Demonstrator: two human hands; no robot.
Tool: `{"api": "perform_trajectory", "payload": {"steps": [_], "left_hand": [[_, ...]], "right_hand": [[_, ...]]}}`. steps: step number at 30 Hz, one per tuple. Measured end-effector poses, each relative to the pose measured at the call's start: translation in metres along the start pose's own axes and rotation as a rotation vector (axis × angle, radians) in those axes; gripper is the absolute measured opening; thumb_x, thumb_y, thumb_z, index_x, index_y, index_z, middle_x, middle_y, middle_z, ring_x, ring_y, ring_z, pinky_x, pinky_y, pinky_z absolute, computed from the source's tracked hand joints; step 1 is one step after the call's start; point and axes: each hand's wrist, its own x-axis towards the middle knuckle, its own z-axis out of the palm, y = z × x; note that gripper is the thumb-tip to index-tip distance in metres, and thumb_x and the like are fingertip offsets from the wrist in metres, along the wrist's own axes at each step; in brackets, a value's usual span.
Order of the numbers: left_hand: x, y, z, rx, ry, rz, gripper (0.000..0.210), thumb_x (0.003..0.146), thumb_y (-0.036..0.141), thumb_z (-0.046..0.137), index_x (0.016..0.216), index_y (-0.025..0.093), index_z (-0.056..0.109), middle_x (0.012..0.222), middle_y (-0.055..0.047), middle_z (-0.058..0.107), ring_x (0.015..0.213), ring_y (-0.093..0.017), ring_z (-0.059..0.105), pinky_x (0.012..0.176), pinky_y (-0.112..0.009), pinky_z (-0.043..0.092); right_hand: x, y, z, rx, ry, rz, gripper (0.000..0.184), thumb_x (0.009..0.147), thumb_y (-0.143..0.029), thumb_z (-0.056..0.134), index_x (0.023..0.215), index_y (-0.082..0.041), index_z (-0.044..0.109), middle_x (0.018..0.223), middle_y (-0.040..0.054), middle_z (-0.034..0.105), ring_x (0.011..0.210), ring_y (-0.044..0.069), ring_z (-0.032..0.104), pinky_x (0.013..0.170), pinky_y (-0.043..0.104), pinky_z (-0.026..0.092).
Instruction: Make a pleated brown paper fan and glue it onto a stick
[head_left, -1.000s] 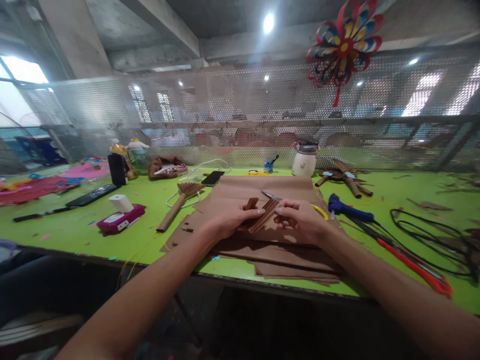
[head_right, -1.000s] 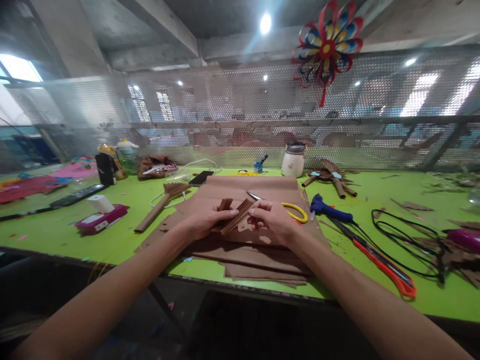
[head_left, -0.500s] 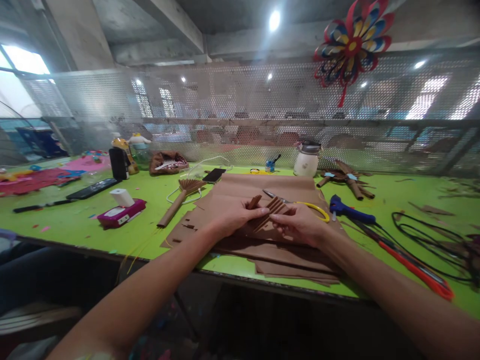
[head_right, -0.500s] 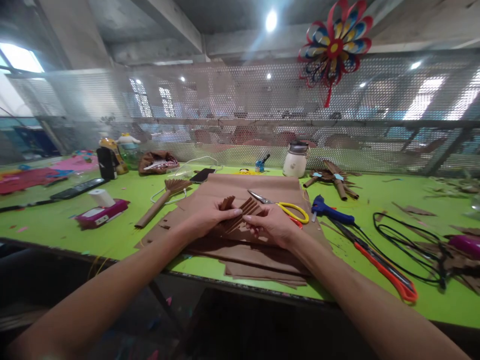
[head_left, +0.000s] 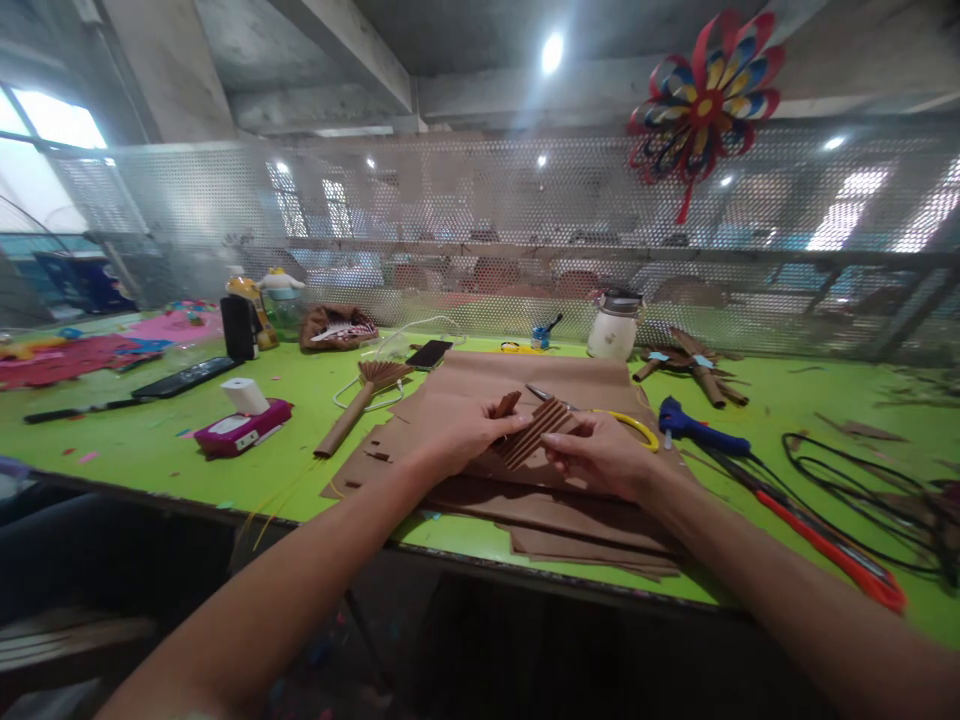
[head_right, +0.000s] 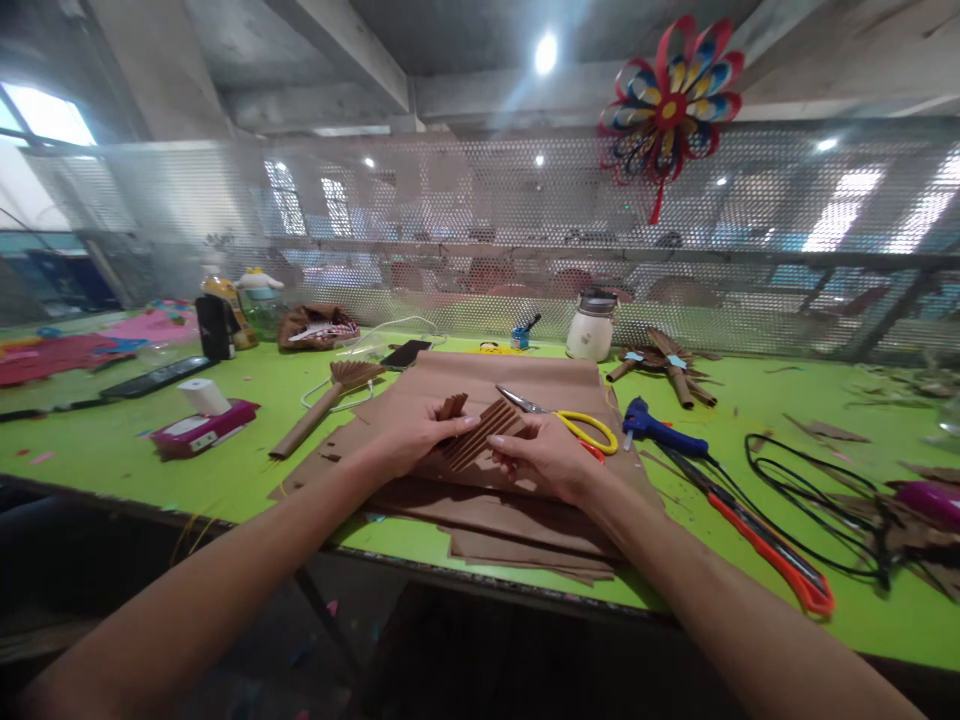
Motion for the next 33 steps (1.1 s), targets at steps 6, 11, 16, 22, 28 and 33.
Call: {"api": "perform_trajectory", "payload": {"steps": [6,11,16,22,28,33], "left_hand": [[-0.0003,0.0005,0.0011,0.055,0.029,0.010,0.030,0.066,0.039,0.065,0.079,0.012,0.062,0.073,-0.002,0.061,0.062,-0.010,0.052,0.062,-0.023,0.039],[-0.0001,0.0020,0.0031,0.140,0.074,0.059,0.029,0.068,0.040,0.062,0.078,0.012,0.062,0.070,-0.001,0.059,0.061,-0.010,0.049,0.061,-0.023,0.038],[-0.0012,0.0039,0.0022,0.125,0.034,0.050,0.030,0.068,0.040,0.062,0.077,0.012,0.062,0.071,-0.002,0.060,0.061,-0.010,0.049,0.060,-0.023,0.038],[-0.0020,0.0057,0.0018,0.100,-0.033,0.031,0.031,0.069,0.040,0.062,0.081,0.012,0.063,0.075,-0.004,0.062,0.064,-0.010,0.051,0.063,-0.023,0.038],[-0.0005,0.0044,0.0018,0.130,-0.015,0.028,0.030,0.066,0.038,0.066,0.080,0.012,0.063,0.075,-0.003,0.063,0.065,-0.011,0.053,0.065,-0.023,0.039],[0.0007,0.0008,-0.0021,0.084,-0.003,-0.012,0.034,0.065,0.041,0.065,0.084,0.012,0.062,0.080,-0.005,0.064,0.068,-0.013,0.056,0.065,-0.025,0.040]], "right_hand": [[-0.0008,0.0001,0.0000,-0.001,-0.003,-0.009,0.023,0.063,-0.031,0.072,0.070,-0.011,0.062,0.062,0.0017,0.056,0.053,0.009,0.050,0.050,0.024,0.040],[-0.0004,-0.0002,0.0003,-0.004,0.016,0.009,0.025,0.063,-0.031,0.072,0.075,-0.011,0.063,0.064,0.0026,0.057,0.055,0.010,0.050,0.050,0.023,0.040],[-0.0002,0.0007,0.0003,0.009,0.007,0.007,0.025,0.063,-0.030,0.072,0.075,-0.011,0.063,0.064,0.0021,0.058,0.054,0.009,0.050,0.050,0.023,0.041],[0.0012,0.0016,-0.0010,0.021,0.036,0.003,0.026,0.062,-0.031,0.073,0.075,-0.011,0.062,0.064,0.0021,0.058,0.054,0.009,0.051,0.051,0.023,0.042],[0.0026,0.0013,-0.0021,0.024,0.040,-0.010,0.023,0.063,-0.030,0.073,0.073,-0.012,0.063,0.060,0.0005,0.057,0.051,0.008,0.050,0.049,0.023,0.041],[0.0017,0.0012,-0.0015,0.017,0.045,-0.012,0.025,0.061,-0.032,0.073,0.072,-0.012,0.063,0.061,0.0011,0.057,0.053,0.009,0.050,0.050,0.024,0.041]]}}
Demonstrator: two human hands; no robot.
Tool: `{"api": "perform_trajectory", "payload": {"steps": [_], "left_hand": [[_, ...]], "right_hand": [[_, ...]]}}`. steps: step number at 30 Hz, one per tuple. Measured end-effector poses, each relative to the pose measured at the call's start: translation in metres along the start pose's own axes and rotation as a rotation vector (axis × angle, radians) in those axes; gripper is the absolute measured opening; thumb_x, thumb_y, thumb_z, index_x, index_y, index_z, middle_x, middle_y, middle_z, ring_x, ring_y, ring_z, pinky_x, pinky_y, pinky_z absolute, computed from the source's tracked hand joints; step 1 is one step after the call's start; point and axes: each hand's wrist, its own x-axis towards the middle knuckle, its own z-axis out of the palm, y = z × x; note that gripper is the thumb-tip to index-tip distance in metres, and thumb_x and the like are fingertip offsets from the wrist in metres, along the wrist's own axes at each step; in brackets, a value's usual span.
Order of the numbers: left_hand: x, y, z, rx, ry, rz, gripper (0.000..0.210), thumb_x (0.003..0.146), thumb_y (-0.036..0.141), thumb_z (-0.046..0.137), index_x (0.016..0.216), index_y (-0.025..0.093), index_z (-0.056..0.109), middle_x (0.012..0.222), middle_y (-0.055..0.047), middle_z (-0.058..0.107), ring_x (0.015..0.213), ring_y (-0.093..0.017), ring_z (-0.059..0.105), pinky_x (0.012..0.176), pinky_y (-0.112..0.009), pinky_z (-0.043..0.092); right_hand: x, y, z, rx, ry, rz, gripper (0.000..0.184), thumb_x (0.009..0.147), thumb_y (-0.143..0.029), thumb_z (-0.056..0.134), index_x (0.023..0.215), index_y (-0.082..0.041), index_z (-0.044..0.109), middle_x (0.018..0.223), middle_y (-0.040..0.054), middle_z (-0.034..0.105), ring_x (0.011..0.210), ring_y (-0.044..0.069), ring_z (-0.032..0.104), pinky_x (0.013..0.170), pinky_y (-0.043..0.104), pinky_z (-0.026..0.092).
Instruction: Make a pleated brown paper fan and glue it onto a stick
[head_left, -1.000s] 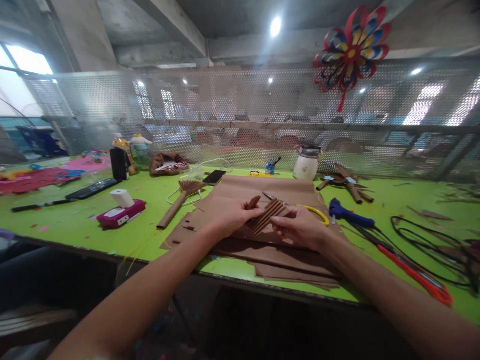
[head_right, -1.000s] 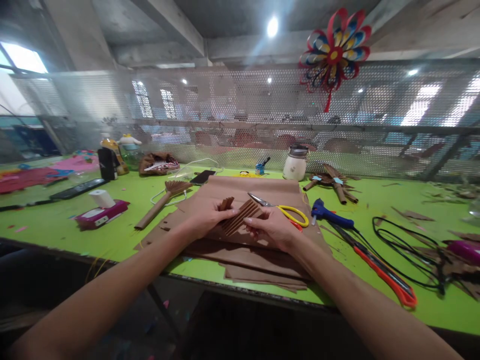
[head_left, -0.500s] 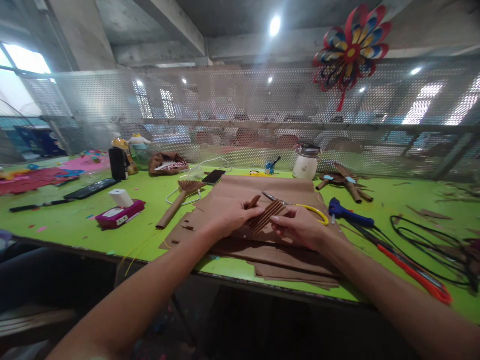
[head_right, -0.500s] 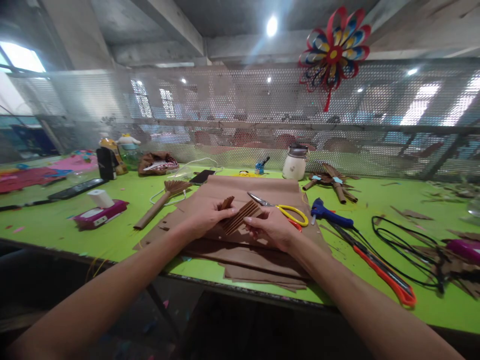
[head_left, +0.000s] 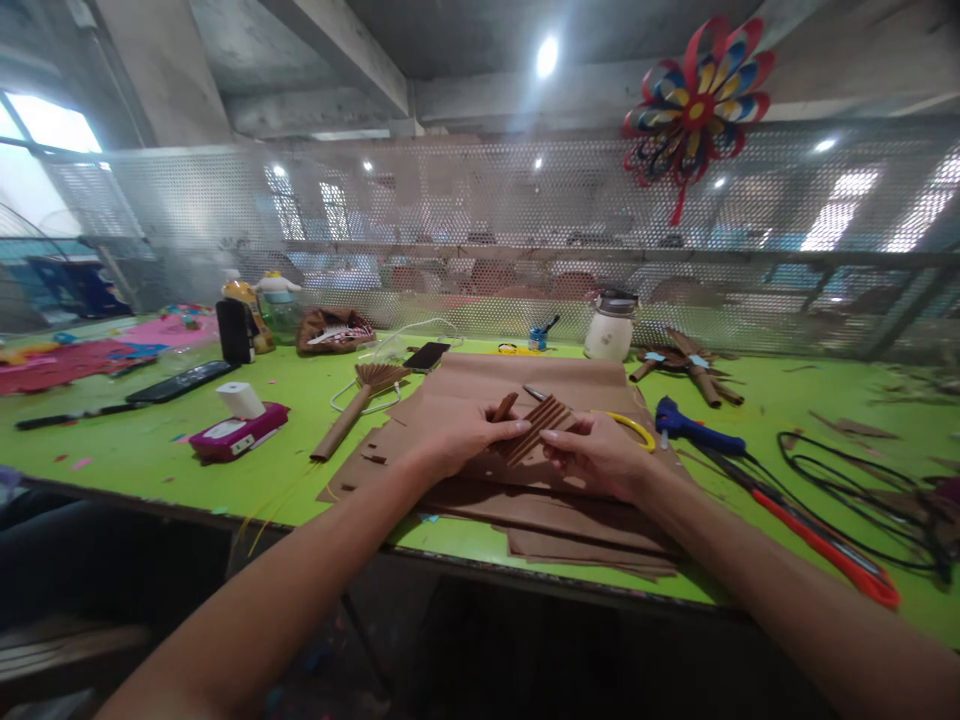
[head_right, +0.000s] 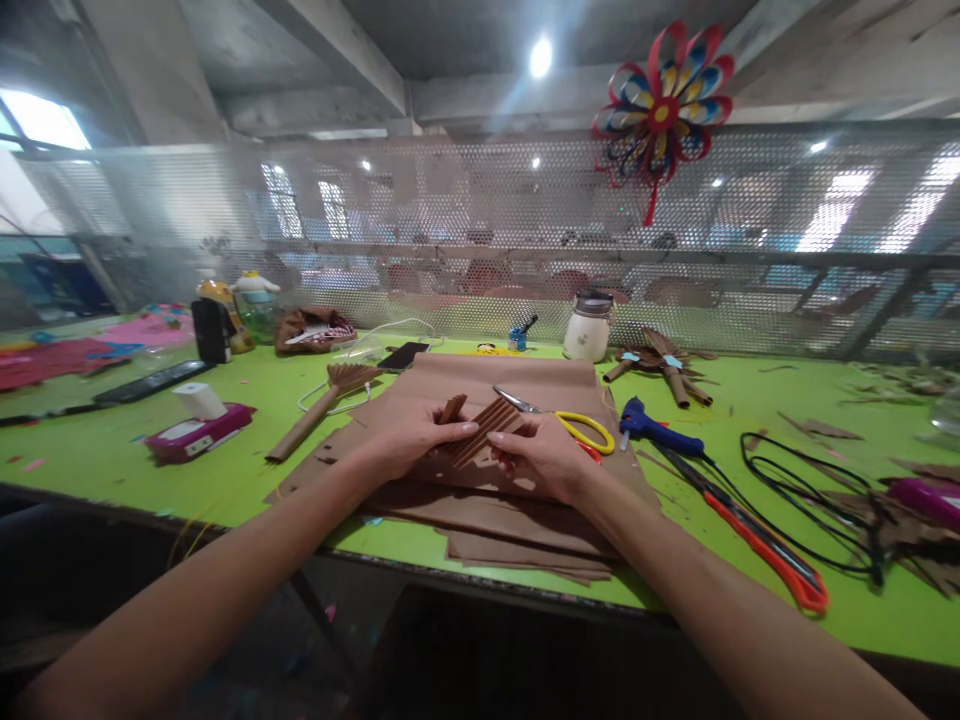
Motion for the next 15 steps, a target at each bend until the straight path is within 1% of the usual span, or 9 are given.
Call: {"api": "perform_trajectory", "payload": {"steps": [4,8,12,15], "left_hand": [[0.0000,-0.0002,-0.0013,0.017,0.004,0.000,0.036,0.065,0.042,0.065,0.086,0.012,0.062,0.080,-0.005,0.064,0.068,-0.013,0.056,0.063,-0.025,0.040],[-0.0009,0.0011,-0.0002,0.012,-0.019,0.009,0.034,0.066,0.041,0.065,0.084,0.012,0.061,0.078,-0.005,0.063,0.067,-0.013,0.055,0.064,-0.024,0.040],[-0.0019,0.0016,0.0004,-0.016,-0.025,0.012,0.030,0.065,0.037,0.066,0.081,0.012,0.060,0.073,-0.003,0.061,0.062,-0.010,0.052,0.062,-0.023,0.038],[-0.0022,0.0021,0.0004,0.003,-0.038,0.040,0.028,0.065,0.036,0.066,0.079,0.013,0.060,0.070,-0.002,0.060,0.061,-0.009,0.050,0.061,-0.023,0.038]], "right_hand": [[-0.0005,-0.0018,0.0008,-0.001,-0.001,0.001,0.026,0.061,-0.032,0.073,0.073,-0.012,0.063,0.060,0.0012,0.057,0.053,0.009,0.049,0.050,0.024,0.041],[-0.0004,-0.0037,0.0017,-0.002,0.002,0.001,0.026,0.061,-0.031,0.073,0.075,-0.012,0.064,0.061,0.0014,0.057,0.054,0.010,0.050,0.050,0.024,0.040],[0.0001,-0.0021,0.0009,0.000,-0.008,-0.012,0.025,0.063,-0.030,0.072,0.076,-0.011,0.064,0.062,0.0020,0.058,0.056,0.010,0.051,0.051,0.024,0.041],[0.0004,-0.0011,-0.0002,0.002,-0.012,-0.011,0.023,0.063,-0.029,0.072,0.076,-0.012,0.064,0.063,0.0023,0.059,0.056,0.010,0.052,0.051,0.024,0.041]]}}
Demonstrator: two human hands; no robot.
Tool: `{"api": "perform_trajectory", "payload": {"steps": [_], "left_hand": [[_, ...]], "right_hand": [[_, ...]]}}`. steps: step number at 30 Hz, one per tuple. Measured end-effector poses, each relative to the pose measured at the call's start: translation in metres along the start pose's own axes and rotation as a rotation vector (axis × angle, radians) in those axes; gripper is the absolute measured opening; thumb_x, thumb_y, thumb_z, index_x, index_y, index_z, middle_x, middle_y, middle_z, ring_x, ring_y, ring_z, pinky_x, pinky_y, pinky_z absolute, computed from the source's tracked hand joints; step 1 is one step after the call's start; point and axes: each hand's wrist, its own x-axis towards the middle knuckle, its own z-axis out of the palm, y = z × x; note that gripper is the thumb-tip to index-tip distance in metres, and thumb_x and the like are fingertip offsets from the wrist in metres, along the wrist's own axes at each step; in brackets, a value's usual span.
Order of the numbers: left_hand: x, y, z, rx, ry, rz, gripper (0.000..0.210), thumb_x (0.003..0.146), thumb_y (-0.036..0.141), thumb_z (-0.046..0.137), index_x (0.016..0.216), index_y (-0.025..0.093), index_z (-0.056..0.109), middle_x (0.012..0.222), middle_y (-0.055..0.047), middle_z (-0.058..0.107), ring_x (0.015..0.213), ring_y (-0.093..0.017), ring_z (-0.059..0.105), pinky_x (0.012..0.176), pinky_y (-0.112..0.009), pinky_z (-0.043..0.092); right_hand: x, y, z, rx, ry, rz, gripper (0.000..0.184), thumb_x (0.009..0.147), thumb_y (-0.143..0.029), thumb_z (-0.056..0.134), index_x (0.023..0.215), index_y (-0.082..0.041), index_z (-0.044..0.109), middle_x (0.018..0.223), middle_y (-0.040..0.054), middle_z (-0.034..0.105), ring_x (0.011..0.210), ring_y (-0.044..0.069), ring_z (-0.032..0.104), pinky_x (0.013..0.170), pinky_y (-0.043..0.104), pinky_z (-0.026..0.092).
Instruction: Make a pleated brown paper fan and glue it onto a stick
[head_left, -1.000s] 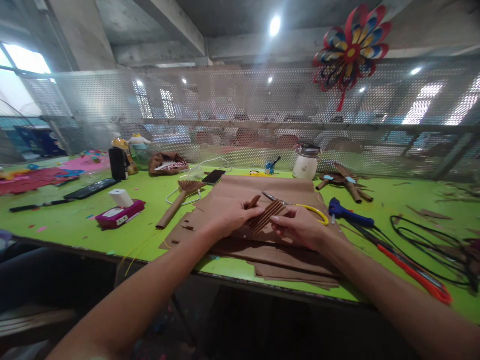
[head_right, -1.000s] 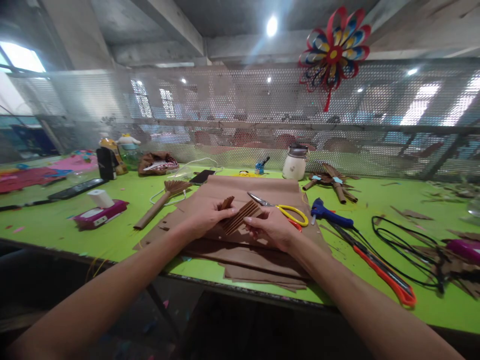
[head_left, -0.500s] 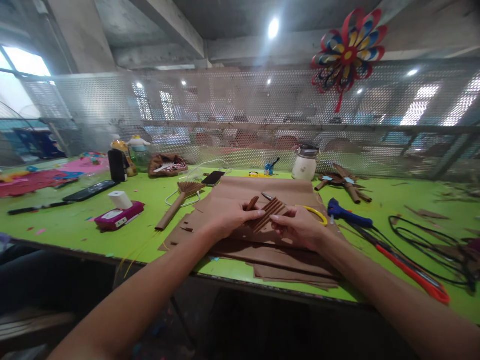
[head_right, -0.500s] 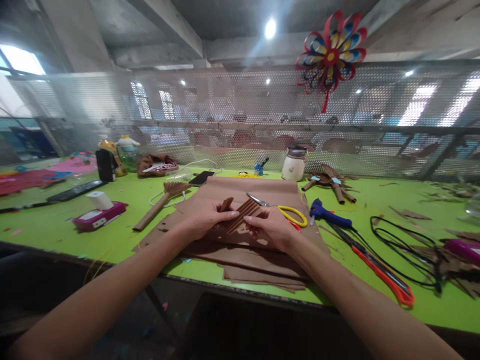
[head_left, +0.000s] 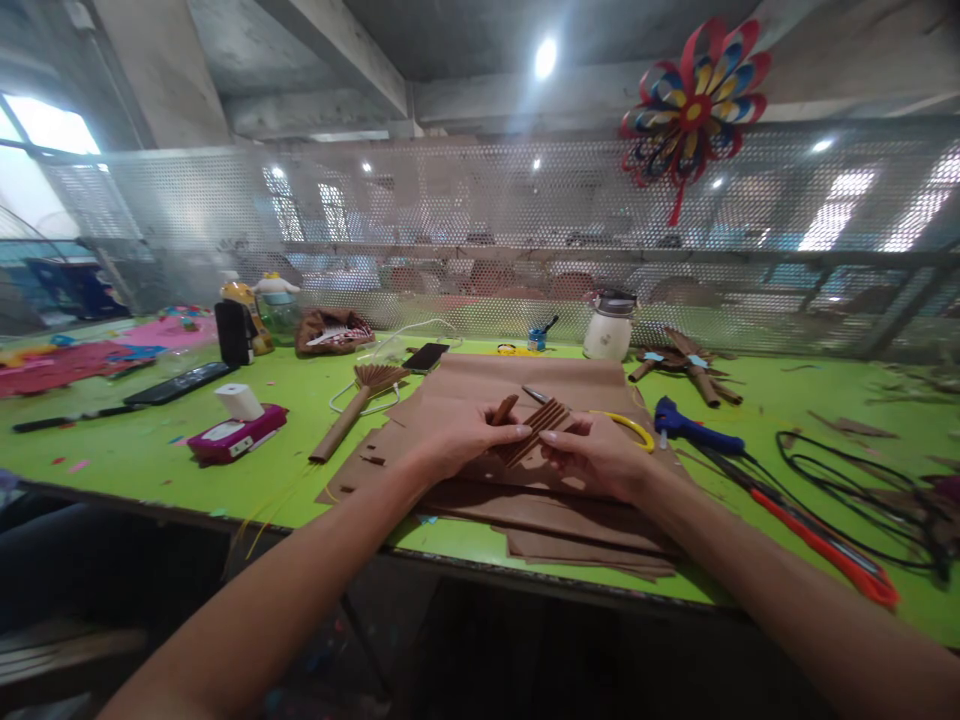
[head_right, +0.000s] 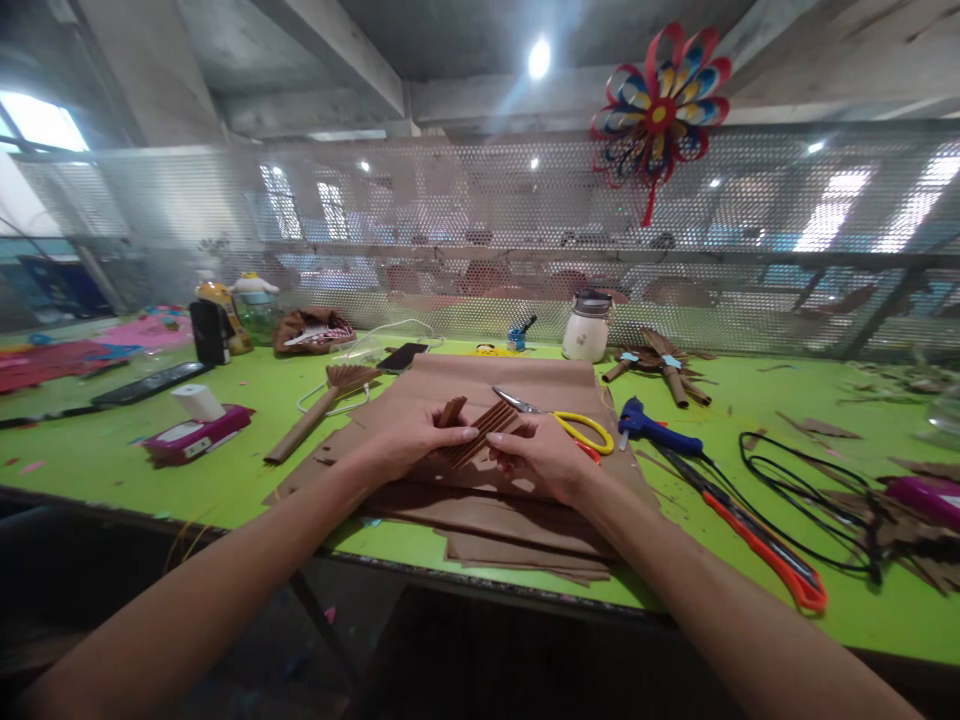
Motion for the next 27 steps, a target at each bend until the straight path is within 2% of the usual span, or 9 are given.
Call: {"api": "perform_trajectory", "payload": {"steps": [3,8,13,19,27], "left_hand": [[-0.001,0.004,0.003,0.090,0.004,0.051,0.026,0.066,0.036,0.065,0.073,0.012,0.059,0.064,0.000,0.056,0.058,-0.009,0.048,0.058,-0.022,0.036],[-0.006,0.016,0.012,0.369,0.123,0.095,0.018,0.065,0.029,0.063,0.063,0.014,0.054,0.056,0.003,0.049,0.054,-0.008,0.042,0.054,-0.021,0.033],[-0.004,0.007,0.008,0.683,0.199,0.338,0.020,0.069,0.025,0.059,0.057,0.014,0.047,0.054,0.006,0.035,0.053,-0.006,0.033,0.052,-0.020,0.027],[0.003,-0.009,0.002,0.805,0.177,0.505,0.012,0.075,0.022,0.054,0.066,0.014,0.052,0.060,0.005,0.040,0.058,-0.007,0.036,0.056,-0.019,0.031],[0.005,-0.012,0.001,0.812,0.191,0.511,0.016,0.075,0.026,0.055,0.065,0.015,0.051,0.060,0.004,0.042,0.060,-0.008,0.039,0.059,-0.019,0.033]], "right_hand": [[0.000,-0.001,0.000,0.003,0.000,0.005,0.025,0.061,-0.030,0.073,0.077,-0.012,0.064,0.063,0.0018,0.059,0.055,0.010,0.051,0.051,0.024,0.040],[-0.002,-0.004,0.002,0.021,-0.023,-0.012,0.024,0.063,-0.029,0.072,0.080,-0.014,0.065,0.070,0.0018,0.061,0.055,0.008,0.050,0.053,0.024,0.040],[-0.004,-0.006,0.004,0.055,-0.041,-0.026,0.030,0.063,-0.026,0.071,0.090,-0.016,0.065,0.082,0.0032,0.063,0.065,0.010,0.055,0.059,0.025,0.042],[-0.003,-0.003,0.003,0.017,-0.013,-0.022,0.030,0.066,-0.030,0.069,0.091,-0.016,0.063,0.075,0.0026,0.062,0.061,0.010,0.054,0.057,0.025,0.043],[-0.001,-0.001,0.001,-0.209,0.046,-0.110,0.028,0.070,-0.035,0.064,0.088,-0.014,0.063,0.067,0.0016,0.060,0.056,0.010,0.052,0.057,0.026,0.041]]}}
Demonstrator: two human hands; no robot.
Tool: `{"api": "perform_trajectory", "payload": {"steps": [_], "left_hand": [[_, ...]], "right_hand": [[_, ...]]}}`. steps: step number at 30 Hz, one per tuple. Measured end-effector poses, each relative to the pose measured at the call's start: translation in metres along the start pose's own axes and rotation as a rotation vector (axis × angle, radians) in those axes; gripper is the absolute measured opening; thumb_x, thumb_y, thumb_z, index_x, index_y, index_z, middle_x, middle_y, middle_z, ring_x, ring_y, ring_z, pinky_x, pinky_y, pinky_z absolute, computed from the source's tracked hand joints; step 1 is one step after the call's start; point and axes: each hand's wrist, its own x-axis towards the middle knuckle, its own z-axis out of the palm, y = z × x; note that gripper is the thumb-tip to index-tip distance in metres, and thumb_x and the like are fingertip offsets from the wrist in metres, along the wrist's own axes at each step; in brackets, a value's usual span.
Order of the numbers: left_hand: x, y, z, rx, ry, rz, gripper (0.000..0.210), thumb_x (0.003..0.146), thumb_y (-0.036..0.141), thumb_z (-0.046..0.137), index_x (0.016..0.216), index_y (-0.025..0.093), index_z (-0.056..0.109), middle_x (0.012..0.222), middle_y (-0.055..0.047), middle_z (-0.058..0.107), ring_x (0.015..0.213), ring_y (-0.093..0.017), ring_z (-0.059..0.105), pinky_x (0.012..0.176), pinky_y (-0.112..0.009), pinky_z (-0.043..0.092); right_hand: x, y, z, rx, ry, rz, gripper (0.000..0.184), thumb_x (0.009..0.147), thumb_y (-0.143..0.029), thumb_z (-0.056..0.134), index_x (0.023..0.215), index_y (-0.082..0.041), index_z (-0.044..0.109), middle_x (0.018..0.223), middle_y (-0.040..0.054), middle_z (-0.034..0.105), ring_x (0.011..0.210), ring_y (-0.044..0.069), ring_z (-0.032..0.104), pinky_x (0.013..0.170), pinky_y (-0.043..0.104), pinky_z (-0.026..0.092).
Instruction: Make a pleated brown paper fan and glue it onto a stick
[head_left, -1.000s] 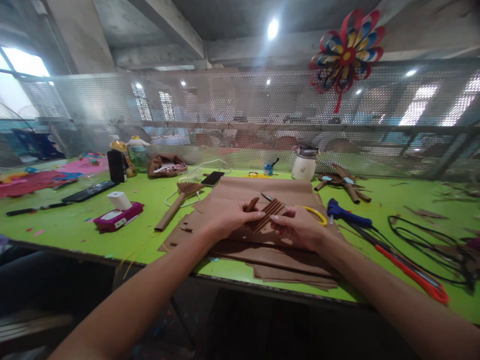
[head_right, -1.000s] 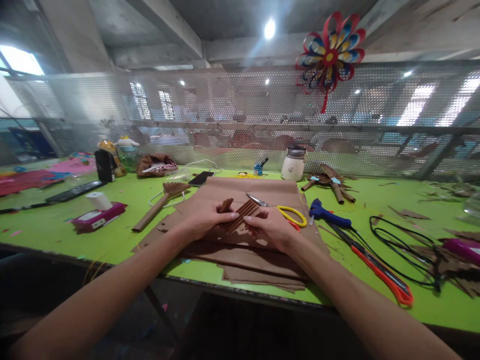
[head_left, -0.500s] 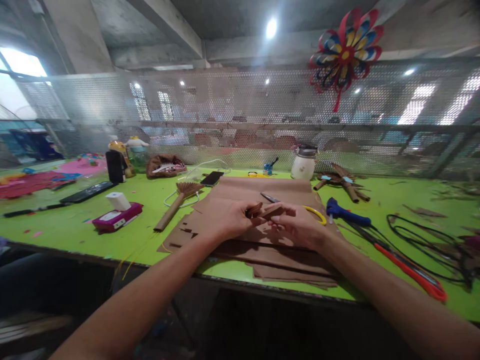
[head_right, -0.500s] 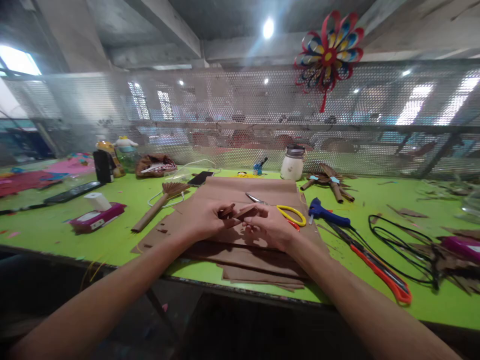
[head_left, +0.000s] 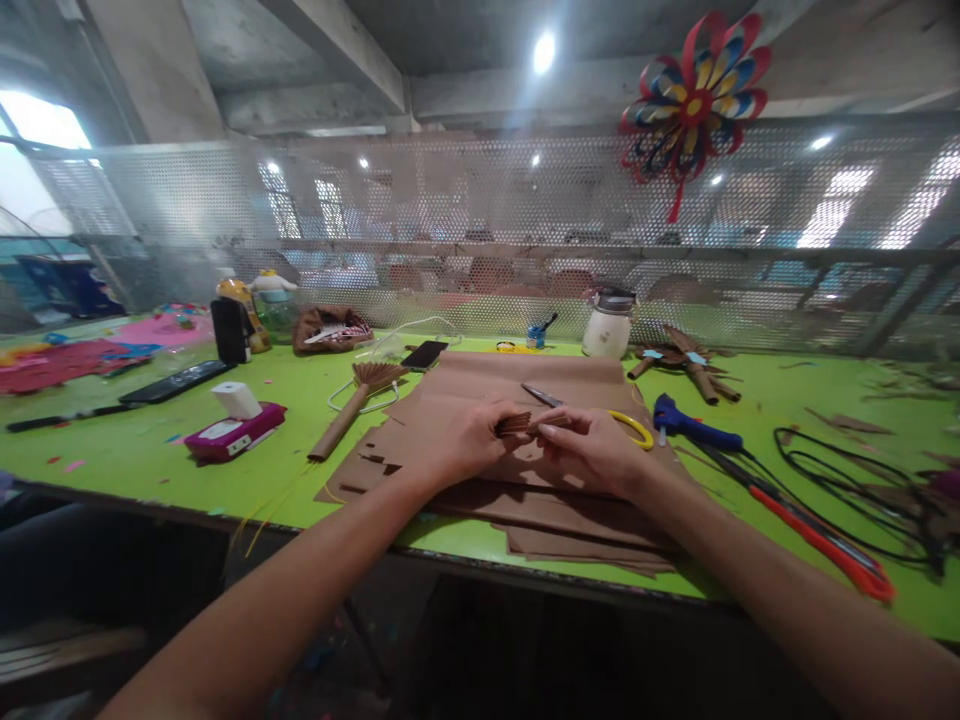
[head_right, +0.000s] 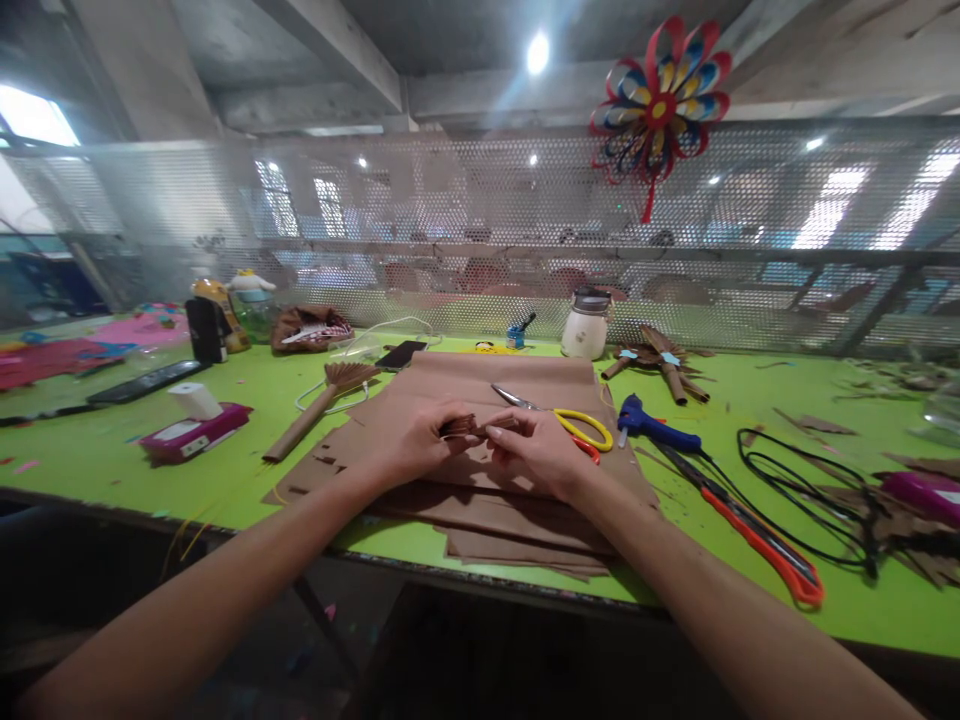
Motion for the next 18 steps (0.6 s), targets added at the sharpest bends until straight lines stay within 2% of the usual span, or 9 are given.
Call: {"api": "perform_trajectory", "payload": {"steps": [4,9,13,18], "left_hand": [[0.001,0.002,-0.001,-0.023,-0.005,-0.017,0.020,0.073,0.031,0.058,0.065,0.015,0.050,0.061,0.004,0.042,0.060,-0.008,0.039,0.058,-0.019,0.033],[0.002,0.021,-0.012,0.020,0.007,-0.109,0.026,0.075,0.039,0.053,0.065,0.014,0.052,0.059,0.004,0.042,0.057,-0.008,0.038,0.055,-0.020,0.030],[0.003,0.032,-0.022,0.068,0.046,-0.246,0.029,0.077,0.038,0.050,0.061,0.014,0.052,0.054,0.004,0.040,0.054,-0.008,0.036,0.052,-0.021,0.028],[0.004,0.033,-0.023,0.059,0.055,-0.276,0.027,0.078,0.035,0.047,0.064,0.014,0.055,0.056,0.003,0.045,0.055,-0.009,0.038,0.052,-0.021,0.027]], "right_hand": [[0.000,-0.001,0.001,-0.045,0.034,-0.018,0.028,0.069,-0.036,0.064,0.087,-0.014,0.063,0.063,0.0002,0.059,0.053,0.010,0.051,0.055,0.025,0.040],[0.000,-0.006,0.002,-0.063,0.061,-0.019,0.031,0.067,-0.038,0.065,0.086,-0.014,0.065,0.062,0.0009,0.059,0.055,0.011,0.052,0.057,0.027,0.042],[-0.001,-0.007,0.003,-0.039,0.076,-0.011,0.030,0.067,-0.037,0.066,0.085,-0.013,0.065,0.064,0.0015,0.059,0.056,0.010,0.052,0.058,0.027,0.043],[0.000,-0.005,0.001,-0.022,0.093,-0.008,0.031,0.067,-0.039,0.065,0.086,-0.013,0.064,0.063,0.0022,0.059,0.056,0.011,0.053,0.057,0.027,0.043]]}}
